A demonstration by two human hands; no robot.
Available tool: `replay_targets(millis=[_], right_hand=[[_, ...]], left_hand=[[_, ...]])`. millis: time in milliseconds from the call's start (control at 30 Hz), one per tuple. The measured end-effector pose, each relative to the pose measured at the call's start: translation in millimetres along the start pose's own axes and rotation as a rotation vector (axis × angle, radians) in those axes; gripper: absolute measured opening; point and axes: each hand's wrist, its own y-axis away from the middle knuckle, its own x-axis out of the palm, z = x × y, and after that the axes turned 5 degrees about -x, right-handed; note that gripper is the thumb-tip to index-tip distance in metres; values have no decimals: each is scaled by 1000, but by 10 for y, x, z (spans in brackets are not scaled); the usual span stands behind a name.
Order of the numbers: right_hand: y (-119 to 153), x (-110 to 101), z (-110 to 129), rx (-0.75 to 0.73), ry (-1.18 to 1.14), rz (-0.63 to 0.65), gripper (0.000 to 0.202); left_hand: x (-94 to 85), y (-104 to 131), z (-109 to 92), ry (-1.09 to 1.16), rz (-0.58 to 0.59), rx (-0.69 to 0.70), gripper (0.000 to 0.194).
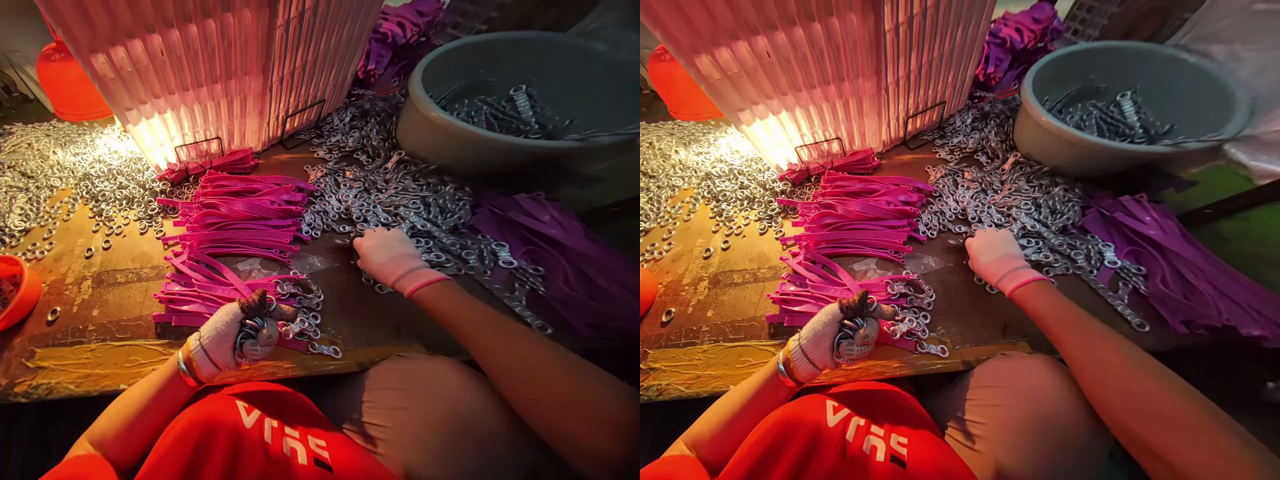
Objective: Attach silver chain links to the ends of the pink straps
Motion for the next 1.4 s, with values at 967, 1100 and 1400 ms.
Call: replay_targets(millis=[967,1100,1400], right_hand=[[951,-422,1216,-472,-631,-554,26],[966,-448,1279,-417,-947,-512,25],[902,-461,1336,-265,-714,-402,10]], left_hand=[[32,-52,137,-301,-196,279,27],[74,67,115,-542,-260,337,42],[82,53,14,-576,-301,342,31]])
